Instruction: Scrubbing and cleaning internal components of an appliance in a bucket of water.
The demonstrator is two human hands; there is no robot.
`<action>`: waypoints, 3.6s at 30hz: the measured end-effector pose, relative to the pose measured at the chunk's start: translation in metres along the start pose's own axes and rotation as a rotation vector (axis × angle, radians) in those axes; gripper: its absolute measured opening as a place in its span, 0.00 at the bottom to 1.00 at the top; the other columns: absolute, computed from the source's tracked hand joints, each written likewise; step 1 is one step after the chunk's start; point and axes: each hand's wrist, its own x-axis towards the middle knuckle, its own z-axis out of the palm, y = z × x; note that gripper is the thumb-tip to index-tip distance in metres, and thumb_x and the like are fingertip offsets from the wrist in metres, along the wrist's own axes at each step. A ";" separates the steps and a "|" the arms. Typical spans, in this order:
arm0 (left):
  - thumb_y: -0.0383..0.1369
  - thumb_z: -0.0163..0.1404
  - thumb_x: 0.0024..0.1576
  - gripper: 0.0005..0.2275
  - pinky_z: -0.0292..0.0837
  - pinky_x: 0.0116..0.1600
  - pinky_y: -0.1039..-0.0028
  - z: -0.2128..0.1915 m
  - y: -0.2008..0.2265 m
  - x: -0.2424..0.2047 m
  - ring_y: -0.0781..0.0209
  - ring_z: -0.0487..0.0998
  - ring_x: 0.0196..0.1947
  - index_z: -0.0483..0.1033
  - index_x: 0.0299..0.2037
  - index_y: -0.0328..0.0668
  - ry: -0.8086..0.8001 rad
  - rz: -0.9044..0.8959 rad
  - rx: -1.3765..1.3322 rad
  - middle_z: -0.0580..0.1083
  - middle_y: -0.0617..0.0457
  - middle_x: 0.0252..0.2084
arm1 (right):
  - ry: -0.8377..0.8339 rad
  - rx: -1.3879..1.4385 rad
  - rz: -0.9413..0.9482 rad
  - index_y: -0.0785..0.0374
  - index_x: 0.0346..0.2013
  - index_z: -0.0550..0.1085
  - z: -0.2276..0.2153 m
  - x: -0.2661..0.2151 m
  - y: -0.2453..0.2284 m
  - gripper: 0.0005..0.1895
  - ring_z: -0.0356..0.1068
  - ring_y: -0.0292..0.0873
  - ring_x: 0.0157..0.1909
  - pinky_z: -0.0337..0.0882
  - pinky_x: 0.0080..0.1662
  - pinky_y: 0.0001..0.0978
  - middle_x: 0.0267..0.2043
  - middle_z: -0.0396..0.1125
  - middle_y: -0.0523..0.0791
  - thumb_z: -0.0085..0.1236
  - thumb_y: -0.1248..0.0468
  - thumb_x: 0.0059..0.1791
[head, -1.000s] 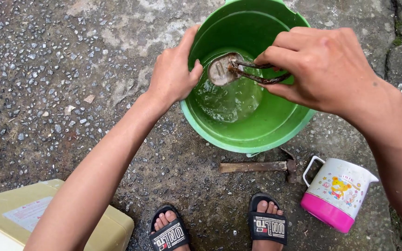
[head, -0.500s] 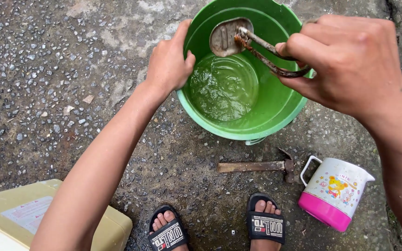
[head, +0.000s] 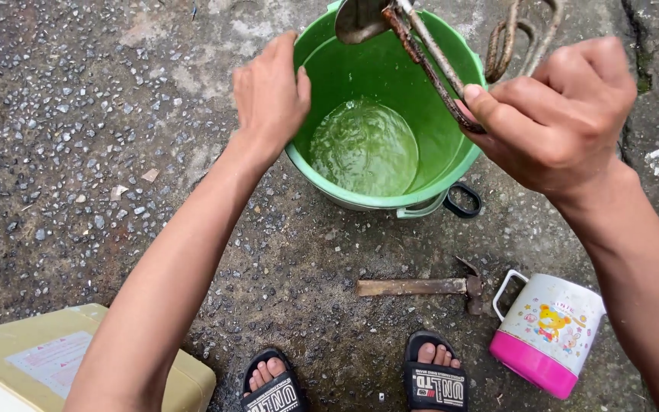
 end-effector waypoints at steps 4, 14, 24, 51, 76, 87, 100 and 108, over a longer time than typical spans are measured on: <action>0.48 0.36 0.63 0.22 0.50 0.63 0.54 -0.067 0.041 0.031 0.56 0.83 0.51 0.76 0.56 0.46 0.059 -0.264 -0.516 0.82 0.52 0.51 | 0.120 0.092 0.019 0.59 0.36 0.87 0.006 -0.002 0.002 0.09 0.59 0.44 0.34 0.54 0.56 0.42 0.30 0.78 0.37 0.78 0.66 0.61; 0.40 0.49 0.60 0.14 0.87 0.37 0.82 -0.140 0.067 0.045 0.66 0.85 0.35 0.77 0.45 0.36 -0.268 -0.291 -1.350 0.81 0.51 0.37 | 0.169 0.231 0.043 0.55 0.32 0.78 0.051 -0.011 -0.021 0.11 0.60 0.42 0.38 0.60 0.47 0.37 0.34 0.73 0.39 0.73 0.60 0.54; 0.35 0.54 0.61 0.08 0.76 0.26 0.70 -0.033 0.041 0.010 0.63 0.77 0.20 0.78 0.39 0.37 -0.372 -0.108 -0.477 0.78 0.50 0.27 | -1.155 0.578 1.207 0.69 0.50 0.73 0.126 -0.183 -0.028 0.12 0.74 0.48 0.39 0.79 0.44 0.36 0.40 0.73 0.52 0.59 0.68 0.53; 0.38 0.36 0.61 0.23 0.71 0.59 0.45 0.115 0.056 0.014 0.36 0.76 0.59 0.73 0.58 0.29 -1.362 -0.183 -0.108 0.74 0.32 0.57 | 0.081 1.462 1.912 0.58 0.61 0.70 0.119 -0.204 -0.032 0.23 0.74 0.31 0.40 0.82 0.41 0.21 0.43 0.63 0.36 0.54 0.63 0.50; 0.14 0.42 0.49 0.18 0.80 0.41 0.48 0.008 0.003 -0.011 0.33 0.81 0.33 0.71 0.50 0.26 -0.350 -0.416 -0.307 0.78 0.32 0.35 | -1.445 0.517 0.549 0.66 0.73 0.54 0.133 -0.012 -0.063 0.40 0.72 0.56 0.44 0.78 0.49 0.49 0.50 0.64 0.58 0.60 0.60 0.50; 0.16 0.36 0.59 0.15 0.78 0.39 0.39 -0.067 0.063 -0.055 0.26 0.82 0.31 0.64 0.56 0.30 -0.376 -0.264 -0.363 0.76 0.27 0.29 | -1.444 0.453 0.445 0.63 0.68 0.65 0.275 -0.075 -0.098 0.44 0.73 0.66 0.55 0.75 0.49 0.62 0.60 0.64 0.61 0.72 0.54 0.41; 0.15 0.36 0.55 0.20 0.75 0.51 0.45 -0.054 0.091 -0.053 0.34 0.84 0.32 0.62 0.58 0.37 -0.241 -0.013 -0.358 0.79 0.36 0.31 | -1.685 0.595 0.097 0.64 0.54 0.77 0.199 -0.089 -0.147 0.33 0.76 0.58 0.50 0.76 0.47 0.59 0.46 0.75 0.54 0.69 0.45 0.43; 0.13 0.37 0.53 0.20 0.76 0.47 0.42 -0.058 0.096 -0.048 0.34 0.84 0.30 0.64 0.56 0.34 -0.259 -0.010 -0.354 0.79 0.37 0.29 | -1.732 0.668 0.218 0.67 0.53 0.78 0.186 -0.095 -0.125 0.35 0.76 0.61 0.51 0.78 0.47 0.57 0.47 0.76 0.57 0.72 0.44 0.41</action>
